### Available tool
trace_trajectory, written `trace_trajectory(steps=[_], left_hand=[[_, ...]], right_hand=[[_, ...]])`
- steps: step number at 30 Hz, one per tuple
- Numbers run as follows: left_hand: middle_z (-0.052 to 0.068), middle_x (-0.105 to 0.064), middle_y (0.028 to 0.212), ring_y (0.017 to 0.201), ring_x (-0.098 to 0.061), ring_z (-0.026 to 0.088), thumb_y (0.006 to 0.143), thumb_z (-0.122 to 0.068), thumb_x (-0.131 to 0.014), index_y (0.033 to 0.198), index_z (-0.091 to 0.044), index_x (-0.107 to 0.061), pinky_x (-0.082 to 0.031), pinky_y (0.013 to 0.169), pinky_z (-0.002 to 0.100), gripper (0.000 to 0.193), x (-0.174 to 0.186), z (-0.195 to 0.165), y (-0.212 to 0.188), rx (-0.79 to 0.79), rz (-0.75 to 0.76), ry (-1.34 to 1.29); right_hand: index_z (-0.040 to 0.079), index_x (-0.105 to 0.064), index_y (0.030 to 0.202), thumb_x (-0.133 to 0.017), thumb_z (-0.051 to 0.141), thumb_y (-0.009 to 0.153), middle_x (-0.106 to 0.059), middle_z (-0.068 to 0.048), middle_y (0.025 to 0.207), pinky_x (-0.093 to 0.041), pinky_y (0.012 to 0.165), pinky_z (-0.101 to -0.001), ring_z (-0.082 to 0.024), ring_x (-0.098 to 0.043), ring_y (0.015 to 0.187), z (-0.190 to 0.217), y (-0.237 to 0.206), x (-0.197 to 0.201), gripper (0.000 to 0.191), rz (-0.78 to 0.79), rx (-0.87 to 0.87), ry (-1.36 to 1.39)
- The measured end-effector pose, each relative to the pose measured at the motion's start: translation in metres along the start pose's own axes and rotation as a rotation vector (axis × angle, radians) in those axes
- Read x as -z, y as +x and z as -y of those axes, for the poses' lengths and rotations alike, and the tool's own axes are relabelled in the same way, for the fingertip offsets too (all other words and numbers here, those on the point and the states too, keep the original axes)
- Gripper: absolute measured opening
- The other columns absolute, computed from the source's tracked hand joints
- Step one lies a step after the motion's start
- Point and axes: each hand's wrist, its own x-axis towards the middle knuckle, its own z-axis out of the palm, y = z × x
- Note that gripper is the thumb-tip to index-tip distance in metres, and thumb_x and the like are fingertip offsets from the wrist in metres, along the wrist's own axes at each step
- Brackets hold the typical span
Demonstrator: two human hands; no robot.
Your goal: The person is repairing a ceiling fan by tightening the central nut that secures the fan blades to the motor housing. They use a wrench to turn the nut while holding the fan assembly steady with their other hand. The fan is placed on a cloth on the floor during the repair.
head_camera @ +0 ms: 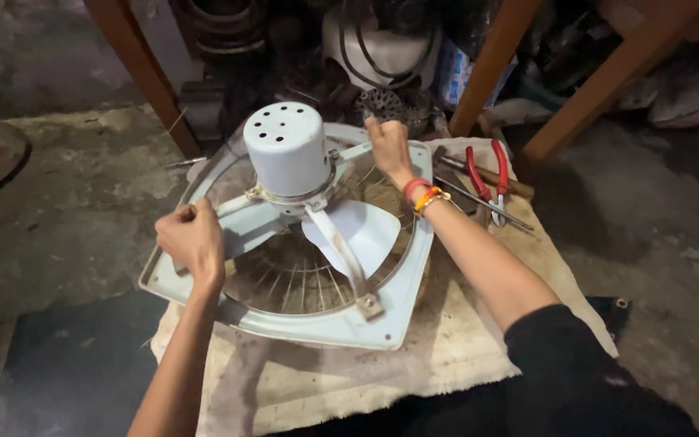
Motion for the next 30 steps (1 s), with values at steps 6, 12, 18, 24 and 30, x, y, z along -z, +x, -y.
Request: trace_trajectory(steps=[6,12,18,24,30], left_hand=[[0.012,-0.052,0.05,0.048,-0.05,0.017,0.083,-0.022,-0.063,0.067,0.006,-0.063,-0.044,0.056,0.04,0.032,0.006,0.008,-0.031,0.027,0.049,-0.042],[0.014,-0.045,0.051,0.05,-0.04,0.019,0.087,-0.021,-0.063,0.066,0.011,-0.054,-0.037,0.055,0.045,0.039,0.015,0.009,-0.049,0.056,0.032,0.038],[0.014,-0.039,0.053,0.05,-0.039,0.014,0.094,-0.021,-0.06,0.072,0.008,-0.057,-0.032,0.051,0.041,0.036,0.025,0.014,-0.052,-0.102,0.066,0.023],[0.011,-0.039,0.052,0.049,-0.037,0.013,0.096,-0.021,-0.058,0.07,0.007,-0.057,-0.028,0.049,0.04,0.037,0.02,0.01,-0.054,-0.108,0.073,-0.001],[0.008,-0.042,0.053,0.051,-0.04,0.01,0.097,-0.02,-0.058,0.074,0.005,-0.059,-0.031,0.048,0.038,0.035,0.022,0.01,-0.056,-0.132,0.077,-0.083]], right_hand=[[-0.001,-0.06,0.062,-0.055,0.047,0.102,-0.052,-0.013,0.051,-0.041,0.051,-0.0414,-0.021,-0.053,0.047,-0.006,-0.008,-0.023,0.062,-0.002,0.017,0.137],[0.0,-0.066,0.067,-0.055,0.046,0.102,-0.059,-0.014,0.057,-0.045,0.058,-0.0396,-0.023,-0.06,0.055,-0.007,-0.017,-0.025,0.06,0.12,-0.188,0.108],[0.008,-0.062,0.137,-0.069,0.016,0.095,-0.063,-0.015,0.137,-0.04,0.114,-0.0434,-0.032,-0.055,0.131,-0.039,-0.078,0.061,0.043,0.024,0.146,-0.107],[0.011,-0.071,0.129,-0.086,0.035,0.076,-0.058,-0.026,0.141,-0.037,0.106,-0.0573,-0.045,-0.041,0.142,-0.083,-0.151,0.17,0.06,0.126,-0.038,-0.668],[0.009,-0.081,0.095,-0.091,0.034,0.069,-0.067,-0.018,0.124,-0.052,0.096,-0.0458,-0.037,-0.062,0.116,-0.106,-0.141,0.168,0.037,0.102,-0.407,-0.634]])
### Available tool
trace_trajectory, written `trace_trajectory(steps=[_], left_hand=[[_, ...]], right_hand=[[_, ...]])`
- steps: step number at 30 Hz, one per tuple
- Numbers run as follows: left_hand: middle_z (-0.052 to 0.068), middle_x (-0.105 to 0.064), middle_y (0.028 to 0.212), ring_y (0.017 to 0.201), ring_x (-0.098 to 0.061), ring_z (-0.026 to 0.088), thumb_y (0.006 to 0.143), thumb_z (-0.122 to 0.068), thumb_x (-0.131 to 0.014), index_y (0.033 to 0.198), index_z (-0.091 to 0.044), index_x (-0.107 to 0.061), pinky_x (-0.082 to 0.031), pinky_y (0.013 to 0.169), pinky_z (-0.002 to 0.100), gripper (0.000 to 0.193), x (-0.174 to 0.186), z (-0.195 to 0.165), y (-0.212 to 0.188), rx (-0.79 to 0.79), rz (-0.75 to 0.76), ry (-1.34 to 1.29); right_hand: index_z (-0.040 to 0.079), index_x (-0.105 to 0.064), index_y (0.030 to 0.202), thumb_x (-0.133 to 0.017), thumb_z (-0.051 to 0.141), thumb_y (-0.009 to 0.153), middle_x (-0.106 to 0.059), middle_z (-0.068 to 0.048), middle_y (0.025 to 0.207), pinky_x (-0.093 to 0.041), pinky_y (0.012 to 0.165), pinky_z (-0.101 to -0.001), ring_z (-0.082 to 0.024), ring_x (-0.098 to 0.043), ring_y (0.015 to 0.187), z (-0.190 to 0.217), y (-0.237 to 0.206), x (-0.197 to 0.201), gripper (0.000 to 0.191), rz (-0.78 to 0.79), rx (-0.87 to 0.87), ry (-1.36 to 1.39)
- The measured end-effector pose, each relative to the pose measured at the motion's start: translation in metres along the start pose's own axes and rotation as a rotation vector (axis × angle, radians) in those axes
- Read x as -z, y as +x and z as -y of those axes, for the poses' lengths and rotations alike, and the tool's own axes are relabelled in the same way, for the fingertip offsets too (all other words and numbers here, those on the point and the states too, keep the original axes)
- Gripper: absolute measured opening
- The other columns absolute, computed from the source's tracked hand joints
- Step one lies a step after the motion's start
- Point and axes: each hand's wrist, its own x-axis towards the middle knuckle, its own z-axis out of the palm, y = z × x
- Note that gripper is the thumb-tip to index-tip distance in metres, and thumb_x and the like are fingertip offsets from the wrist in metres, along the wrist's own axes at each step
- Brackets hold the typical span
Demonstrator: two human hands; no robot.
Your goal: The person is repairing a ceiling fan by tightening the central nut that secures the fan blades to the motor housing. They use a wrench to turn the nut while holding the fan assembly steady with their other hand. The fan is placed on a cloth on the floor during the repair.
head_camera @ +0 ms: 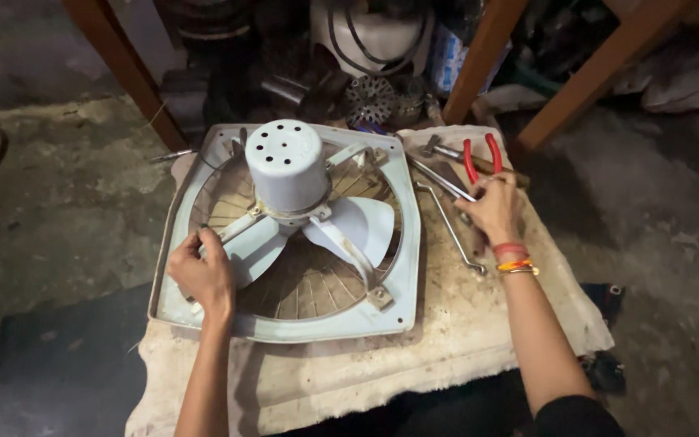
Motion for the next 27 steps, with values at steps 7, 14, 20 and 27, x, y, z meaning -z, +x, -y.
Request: trace_trajectory(steps=[7,14,20,27], left_hand=[[0.013,-0.036,0.054,0.051,-0.035,0.015,0.098,-0.02,-0.061,0.073,0.007,-0.056,-0.025,0.05,0.041,0.037,-0.003,0.004,0.002,-0.032,0.004,0.082],[0.011,-0.037,0.055,0.052,-0.035,0.014,0.098,-0.019,-0.06,0.071,0.007,-0.053,-0.027,0.051,0.04,0.038,0.001,0.005,0.001,-0.011,0.019,0.04],[0.012,-0.043,0.055,0.051,-0.037,0.014,0.097,-0.019,-0.061,0.072,0.007,-0.057,-0.028,0.049,0.039,0.036,0.0,0.005,0.003,-0.014,0.014,0.053],[0.014,-0.042,0.056,0.052,-0.039,0.015,0.099,-0.02,-0.061,0.074,0.007,-0.057,-0.031,0.051,0.04,0.037,0.001,0.009,0.001,-0.008,0.02,0.064]], right_hand=[[0.004,-0.081,0.092,-0.086,0.006,0.076,-0.078,-0.005,0.087,-0.057,0.074,-0.0301,-0.015,-0.072,0.077,-0.067,0.01,0.011,0.017,-0.012,0.087,0.471],[0.003,-0.08,0.092,-0.078,0.0,0.079,-0.077,-0.007,0.083,-0.057,0.067,-0.0284,-0.011,-0.071,0.07,-0.048,-0.021,0.035,0.013,-0.063,-0.086,0.574],[0.002,-0.081,0.091,-0.079,0.007,0.077,-0.076,-0.014,0.08,-0.055,0.069,-0.0306,-0.018,-0.071,0.072,-0.036,-0.073,0.049,0.015,-0.043,0.125,0.317],[0.007,-0.078,0.108,-0.079,0.012,0.081,-0.073,-0.015,0.087,-0.056,0.073,-0.0349,-0.025,-0.073,0.078,-0.075,-0.03,0.036,0.028,-0.049,0.067,0.265]])
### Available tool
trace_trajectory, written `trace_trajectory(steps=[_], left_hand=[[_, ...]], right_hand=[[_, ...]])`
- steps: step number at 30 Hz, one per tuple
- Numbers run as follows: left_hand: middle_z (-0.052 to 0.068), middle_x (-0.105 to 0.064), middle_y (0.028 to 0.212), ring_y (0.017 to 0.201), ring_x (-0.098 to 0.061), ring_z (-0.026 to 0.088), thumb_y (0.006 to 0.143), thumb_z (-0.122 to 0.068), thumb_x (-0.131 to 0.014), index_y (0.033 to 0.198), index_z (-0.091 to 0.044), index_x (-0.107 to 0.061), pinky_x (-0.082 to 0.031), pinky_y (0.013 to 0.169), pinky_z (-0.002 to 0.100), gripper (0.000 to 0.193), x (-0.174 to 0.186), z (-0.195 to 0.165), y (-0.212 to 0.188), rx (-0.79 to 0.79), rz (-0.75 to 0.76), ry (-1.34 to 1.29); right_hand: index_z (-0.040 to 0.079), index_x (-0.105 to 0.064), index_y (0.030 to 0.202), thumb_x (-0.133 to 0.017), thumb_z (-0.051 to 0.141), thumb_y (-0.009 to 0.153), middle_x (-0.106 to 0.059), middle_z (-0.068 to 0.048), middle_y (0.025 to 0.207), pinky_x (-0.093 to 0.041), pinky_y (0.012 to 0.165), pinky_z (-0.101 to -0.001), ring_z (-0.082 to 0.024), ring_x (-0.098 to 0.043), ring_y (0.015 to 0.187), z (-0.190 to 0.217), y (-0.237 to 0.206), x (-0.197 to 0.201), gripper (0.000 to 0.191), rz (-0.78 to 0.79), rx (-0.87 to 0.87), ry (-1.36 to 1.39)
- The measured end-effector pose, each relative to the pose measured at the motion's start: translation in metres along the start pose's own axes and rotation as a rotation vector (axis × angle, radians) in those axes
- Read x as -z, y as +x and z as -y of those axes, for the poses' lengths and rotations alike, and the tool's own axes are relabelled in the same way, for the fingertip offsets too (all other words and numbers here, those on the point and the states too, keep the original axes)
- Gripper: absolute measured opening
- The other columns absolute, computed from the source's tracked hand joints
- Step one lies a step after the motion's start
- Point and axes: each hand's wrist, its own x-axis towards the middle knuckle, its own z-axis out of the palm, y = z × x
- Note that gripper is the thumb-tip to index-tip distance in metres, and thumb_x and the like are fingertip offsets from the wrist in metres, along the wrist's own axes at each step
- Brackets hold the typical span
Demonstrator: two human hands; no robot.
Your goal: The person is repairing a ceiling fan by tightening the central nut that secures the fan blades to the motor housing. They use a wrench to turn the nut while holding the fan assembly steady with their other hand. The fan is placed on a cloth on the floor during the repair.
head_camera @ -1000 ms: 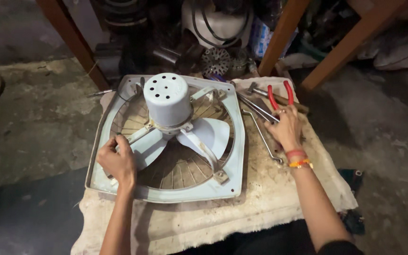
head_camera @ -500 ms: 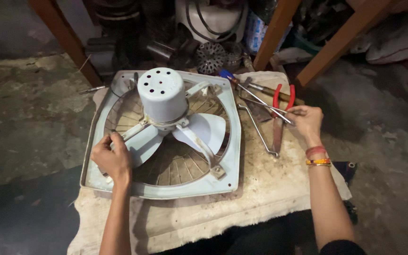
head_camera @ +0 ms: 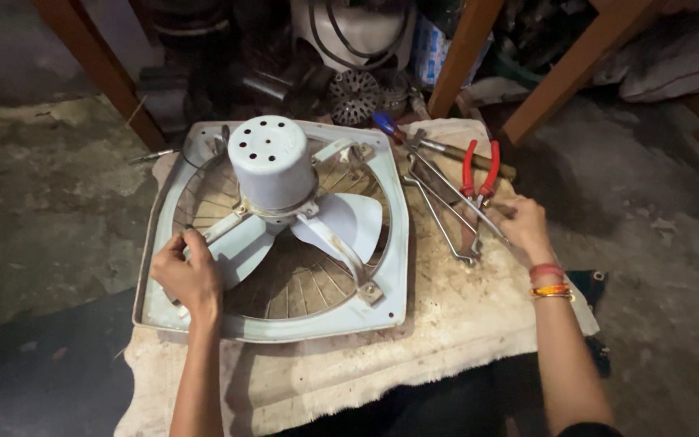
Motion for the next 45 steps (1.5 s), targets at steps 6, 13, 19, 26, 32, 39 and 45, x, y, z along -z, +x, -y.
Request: trace_trajectory(steps=[6,13,19,26,32,39,45], left_hand=[[0.014,-0.044,0.057,0.053,-0.043,0.019,0.1,-0.02,-0.06,0.075,0.006,-0.057,-0.033,0.052,0.041,0.036,-0.004,-0.014,0.001,-0.023,-0.002,0.016],[0.022,-0.065,0.109,0.104,-0.061,0.042,0.083,-0.014,-0.072,0.116,0.004,-0.059,-0.044,0.093,0.051,0.04,-0.003,-0.087,-0.019,-0.48,-0.232,0.278],[0.018,-0.072,0.093,0.083,-0.07,0.028,0.099,-0.021,-0.063,0.111,-0.001,-0.068,-0.054,0.074,0.037,0.024,-0.037,-0.138,-0.042,-0.255,0.588,-0.292],[0.011,-0.066,0.065,0.056,-0.058,0.014,0.103,-0.025,-0.056,0.089,0.004,-0.068,-0.047,0.055,0.033,0.034,-0.063,-0.123,-0.029,-0.056,0.827,-0.382],[0.007,-0.064,0.062,0.056,-0.055,0.009,0.101,-0.021,-0.057,0.085,0.004,-0.068,-0.045,0.054,0.032,0.032,-0.077,-0.122,-0.033,-0.045,0.791,-0.431],[0.005,-0.067,0.062,0.054,-0.056,0.008,0.101,-0.021,-0.059,0.087,0.003,-0.072,-0.046,0.053,0.029,0.031,-0.074,-0.131,-0.028,-0.044,0.791,-0.471],[0.005,-0.064,0.058,0.051,-0.056,0.008,0.1,-0.023,-0.06,0.085,0.002,-0.071,-0.044,0.05,0.029,0.031,-0.079,-0.126,-0.021,0.049,0.873,-0.409]], right_hand=[[0.007,-0.083,0.096,-0.082,0.011,0.075,-0.076,-0.018,0.091,-0.056,0.078,-0.0365,-0.03,-0.073,0.079,-0.024,0.016,-0.01,0.022,-0.058,0.065,-0.111],[0.0,-0.076,0.111,-0.074,0.005,0.091,-0.077,-0.01,0.097,-0.057,0.074,-0.0278,-0.014,-0.072,0.082,0.093,0.01,-0.01,0.021,0.007,0.085,0.523],[-0.004,-0.074,0.115,-0.071,-0.002,0.089,-0.077,-0.005,0.096,-0.06,0.077,-0.0238,-0.01,-0.072,0.082,0.227,-0.028,-0.049,0.027,0.516,0.072,0.936],[-0.007,-0.075,0.111,-0.072,-0.006,0.09,-0.075,-0.01,0.1,-0.06,0.079,-0.0245,-0.012,-0.071,0.088,0.263,-0.033,-0.056,0.021,0.349,0.347,0.773],[-0.008,-0.073,0.111,-0.07,-0.005,0.09,-0.073,-0.01,0.104,-0.059,0.08,-0.0241,-0.011,-0.069,0.09,0.259,-0.028,-0.054,0.021,0.348,0.369,0.816],[-0.007,-0.075,0.111,-0.067,0.002,0.098,-0.076,-0.008,0.095,-0.058,0.075,-0.0238,-0.01,-0.07,0.082,0.252,-0.034,-0.066,0.018,0.395,0.212,0.944],[-0.008,-0.075,0.109,-0.068,0.004,0.098,-0.076,-0.009,0.09,-0.058,0.072,-0.0241,-0.011,-0.07,0.078,0.249,-0.027,-0.077,0.018,0.362,0.219,0.919]])
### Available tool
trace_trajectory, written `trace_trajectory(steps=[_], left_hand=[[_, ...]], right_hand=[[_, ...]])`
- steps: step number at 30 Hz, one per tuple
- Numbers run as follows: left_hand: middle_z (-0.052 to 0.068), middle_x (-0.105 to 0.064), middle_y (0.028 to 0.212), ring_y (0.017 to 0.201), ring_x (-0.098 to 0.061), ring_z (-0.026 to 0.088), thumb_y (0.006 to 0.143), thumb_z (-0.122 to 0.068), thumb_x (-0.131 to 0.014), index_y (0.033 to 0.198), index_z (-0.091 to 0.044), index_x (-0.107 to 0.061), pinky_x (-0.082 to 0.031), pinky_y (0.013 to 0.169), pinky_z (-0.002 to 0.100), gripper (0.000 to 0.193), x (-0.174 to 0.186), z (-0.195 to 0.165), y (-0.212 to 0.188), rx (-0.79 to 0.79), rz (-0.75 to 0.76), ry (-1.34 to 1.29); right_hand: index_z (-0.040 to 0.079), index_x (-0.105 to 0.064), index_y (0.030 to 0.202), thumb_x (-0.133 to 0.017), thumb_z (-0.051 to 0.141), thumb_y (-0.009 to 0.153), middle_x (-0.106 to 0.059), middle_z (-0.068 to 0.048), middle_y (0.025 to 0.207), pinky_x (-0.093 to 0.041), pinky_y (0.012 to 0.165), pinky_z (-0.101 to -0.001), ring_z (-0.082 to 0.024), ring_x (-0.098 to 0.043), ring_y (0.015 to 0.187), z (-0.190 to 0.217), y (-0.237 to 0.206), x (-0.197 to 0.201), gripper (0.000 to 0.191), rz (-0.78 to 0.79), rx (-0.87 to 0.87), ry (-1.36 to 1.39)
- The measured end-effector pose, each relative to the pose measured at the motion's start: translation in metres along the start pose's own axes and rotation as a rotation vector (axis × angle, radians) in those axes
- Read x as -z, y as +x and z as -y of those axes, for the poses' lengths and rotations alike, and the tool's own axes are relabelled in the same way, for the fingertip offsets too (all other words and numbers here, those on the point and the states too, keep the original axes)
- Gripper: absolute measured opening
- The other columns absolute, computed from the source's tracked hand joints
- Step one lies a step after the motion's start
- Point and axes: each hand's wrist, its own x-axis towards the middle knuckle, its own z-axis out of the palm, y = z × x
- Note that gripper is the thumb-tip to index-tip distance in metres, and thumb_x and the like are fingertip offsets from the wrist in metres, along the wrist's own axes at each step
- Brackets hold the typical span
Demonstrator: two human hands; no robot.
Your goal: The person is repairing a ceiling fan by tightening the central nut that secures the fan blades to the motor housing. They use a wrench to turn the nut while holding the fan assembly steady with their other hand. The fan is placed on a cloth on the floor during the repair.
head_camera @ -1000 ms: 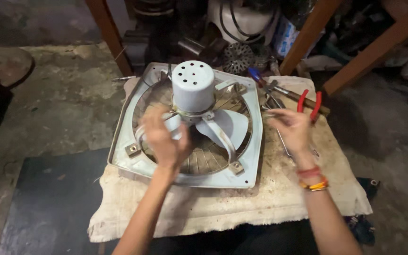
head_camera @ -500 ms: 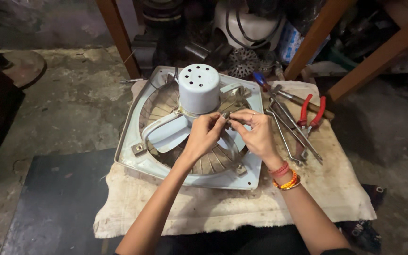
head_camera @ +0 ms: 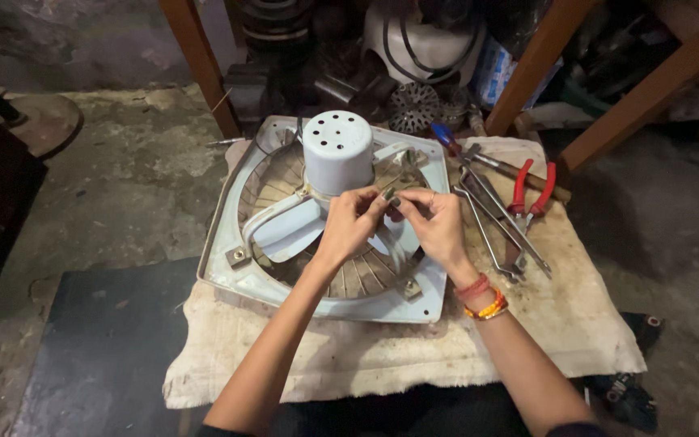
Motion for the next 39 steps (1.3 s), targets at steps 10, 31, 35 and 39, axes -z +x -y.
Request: trace_trajectory(steps=[10,31,35,39], left_hand=[[0.0,-0.069,0.064,0.051,-0.057,0.007,0.097,-0.021,-0.06,0.089,-0.001,-0.074,-0.047,0.047,0.028,0.026,0.001,0.001,0.014,0.013,-0.035,-0.084],[0.004,-0.061,0.058,0.049,-0.055,0.009,0.1,-0.021,-0.06,0.081,0.004,-0.068,-0.044,0.046,0.03,0.032,-0.002,0.014,0.019,0.036,-0.021,-0.062],[0.003,-0.063,0.058,0.049,-0.056,0.009,0.099,-0.021,-0.06,0.082,0.003,-0.069,-0.044,0.046,0.029,0.031,-0.002,0.014,0.018,0.018,-0.043,-0.056],[0.004,-0.063,0.059,0.048,-0.056,0.009,0.099,-0.021,-0.06,0.082,0.004,-0.069,-0.044,0.044,0.03,0.031,-0.002,0.012,0.018,0.055,-0.047,-0.063]], right_hand=[[-0.007,-0.073,0.117,-0.065,0.003,0.101,-0.077,-0.007,0.091,-0.059,0.076,-0.0245,-0.01,-0.071,0.08,-0.016,0.013,0.003,0.021,0.055,-0.042,0.102],[-0.006,-0.071,0.111,-0.072,-0.002,0.092,-0.076,-0.009,0.105,-0.061,0.09,-0.0266,-0.012,-0.073,0.096,-0.012,0.016,0.0,0.019,0.018,0.107,0.229],[-0.005,-0.073,0.116,-0.069,0.0,0.096,-0.077,-0.01,0.096,-0.06,0.076,-0.0251,-0.011,-0.072,0.082,-0.017,0.014,-0.001,0.021,-0.044,-0.02,0.084],[-0.008,-0.075,0.115,-0.068,0.001,0.098,-0.078,-0.01,0.094,-0.06,0.074,-0.0262,-0.012,-0.072,0.079,-0.02,0.015,-0.002,0.02,-0.024,-0.036,0.06]])
